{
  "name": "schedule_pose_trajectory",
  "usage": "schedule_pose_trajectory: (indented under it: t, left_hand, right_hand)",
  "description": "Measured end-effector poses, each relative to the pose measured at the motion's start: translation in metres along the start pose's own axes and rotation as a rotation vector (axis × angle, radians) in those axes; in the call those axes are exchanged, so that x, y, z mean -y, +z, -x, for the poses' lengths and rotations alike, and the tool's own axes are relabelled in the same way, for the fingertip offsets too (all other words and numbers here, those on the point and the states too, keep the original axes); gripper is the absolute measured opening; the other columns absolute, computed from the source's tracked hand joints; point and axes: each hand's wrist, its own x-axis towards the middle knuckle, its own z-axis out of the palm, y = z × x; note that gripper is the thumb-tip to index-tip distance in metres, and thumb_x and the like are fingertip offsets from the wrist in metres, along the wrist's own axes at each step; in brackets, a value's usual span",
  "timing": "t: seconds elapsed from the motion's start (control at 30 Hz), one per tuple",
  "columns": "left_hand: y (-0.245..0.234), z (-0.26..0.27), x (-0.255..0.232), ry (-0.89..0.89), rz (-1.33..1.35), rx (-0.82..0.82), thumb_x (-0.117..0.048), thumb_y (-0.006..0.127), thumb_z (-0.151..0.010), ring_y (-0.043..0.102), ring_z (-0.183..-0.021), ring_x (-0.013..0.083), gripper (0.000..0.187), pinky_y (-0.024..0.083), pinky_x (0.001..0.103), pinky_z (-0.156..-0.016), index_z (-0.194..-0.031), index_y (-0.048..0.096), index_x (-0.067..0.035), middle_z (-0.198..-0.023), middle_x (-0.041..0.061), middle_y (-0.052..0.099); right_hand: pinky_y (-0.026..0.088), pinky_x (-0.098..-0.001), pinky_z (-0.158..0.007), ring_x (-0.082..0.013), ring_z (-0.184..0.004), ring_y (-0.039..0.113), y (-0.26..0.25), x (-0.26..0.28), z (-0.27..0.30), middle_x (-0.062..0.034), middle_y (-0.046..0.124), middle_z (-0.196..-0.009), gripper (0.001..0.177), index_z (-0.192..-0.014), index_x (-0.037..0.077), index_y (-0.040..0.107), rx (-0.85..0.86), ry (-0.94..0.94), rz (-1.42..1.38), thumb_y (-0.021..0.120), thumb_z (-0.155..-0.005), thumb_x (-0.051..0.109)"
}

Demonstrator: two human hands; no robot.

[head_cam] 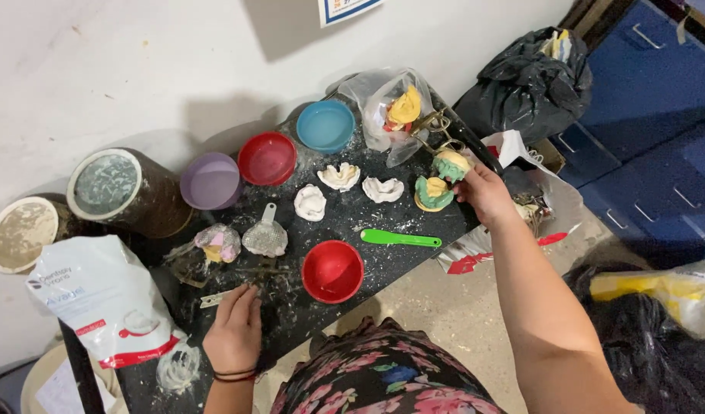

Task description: The person handles various dental molds and tools on a cluttered table, using a green spatula to mix a white powder with a liquid in a red bowl. They also retrieve a mold from a drawer and pour additional powder from a bag into the bowl.

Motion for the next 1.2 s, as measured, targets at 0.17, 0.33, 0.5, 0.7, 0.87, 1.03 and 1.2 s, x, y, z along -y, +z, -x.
schedule_pose_trajectory:
  t: [0.17,0.33,0.5,0.7,0.87,1.03,1.2]
  left_hand:
    - [-0.022,0.013,-0.018,-0.052,0.070,-0.020,-0.014,0.078,-0.095,0.075,-0.092,0.0168,0.024,0.065,0.032,-0.069,-0.119,0.079,-0.014,-0.124,0.005,0.074]
    - [-0.050,0.002,-0.050,-0.026,0.157,-0.065,-0.013,0.080,-0.092,0.075,-0.090,0.0183,0.018,0.065,0.033,-0.074,-0.110,0.080,-0.012,-0.119,0.005,0.075]
    - [-0.066,-0.025,-0.072,0.037,0.266,-0.093,-0.010,0.079,-0.091,0.075,-0.090,0.0191,0.018,0.066,0.033,-0.076,-0.109,0.080,-0.008,-0.117,0.008,0.075]
    - [-0.073,-0.075,-0.094,0.127,0.520,-0.057,-0.009,0.074,-0.093,0.075,-0.095,0.0194,0.014,0.061,0.031,-0.084,-0.106,0.077,-0.008,-0.108,0.008,0.076]
    - [-0.019,-0.107,-0.105,0.072,0.762,-0.049,-0.020,0.081,-0.088,0.078,-0.089,0.0240,0.016,0.063,0.035,-0.075,-0.103,0.083,-0.021,-0.095,-0.001,0.080]
    - [-0.057,-0.174,-0.148,-0.058,1.172,0.191,-0.013,0.079,-0.091,0.074,-0.103,0.0297,0.028,0.061,0.041,-0.086,-0.119,0.075,-0.012,-0.108,0.011,0.077]
    - [-0.052,-0.205,-0.162,-0.124,1.311,0.492,-0.023,0.087,-0.083,0.064,-0.130,0.0411,0.080,0.051,0.052,-0.106,-0.153,0.051,-0.010,-0.139,0.029,0.064]
  right_hand:
    - [0.044,-0.0295,-0.052,-0.0158,-0.055,0.051,0.005,-0.001,0.012,-0.0111,0.070,-0.084,0.020,-0.096,0.010,0.050,-0.041,-0.169,0.182,0.052,-0.111,0.023]
    - [0.025,-0.0234,-0.038,-0.0076,-0.041,0.036,0.019,0.018,0.030,-0.0074,0.063,-0.073,0.018,-0.099,0.011,0.051,-0.010,-0.215,0.143,0.051,-0.111,0.024]
    - [0.017,-0.0250,-0.040,-0.0066,-0.040,0.029,0.051,0.059,0.071,-0.0027,0.060,-0.063,0.035,-0.078,0.014,0.053,-0.049,-0.189,0.162,0.053,-0.108,0.032]
    - [0.044,-0.0264,-0.042,-0.0128,-0.041,0.055,0.074,0.050,0.095,-0.0032,0.062,-0.057,0.030,-0.078,0.011,0.063,-0.063,0.050,-0.146,0.068,-0.099,0.032]
    - [0.034,-0.0223,-0.035,-0.0110,-0.040,0.043,0.133,0.071,0.140,-0.0092,0.049,-0.053,0.041,-0.071,0.002,0.062,-0.088,0.011,-0.030,0.066,-0.102,0.029]
    - [0.031,-0.0219,-0.028,-0.0105,-0.031,0.039,0.156,0.055,0.141,-0.0096,0.048,-0.047,0.035,-0.073,0.004,0.061,-0.020,-0.076,-0.014,0.063,-0.100,0.025]
    - [0.030,-0.0207,-0.026,-0.0077,-0.027,0.038,0.174,0.054,0.152,-0.0071,0.044,-0.043,0.038,-0.067,0.004,0.058,0.087,-0.150,0.035,0.057,-0.101,0.022]
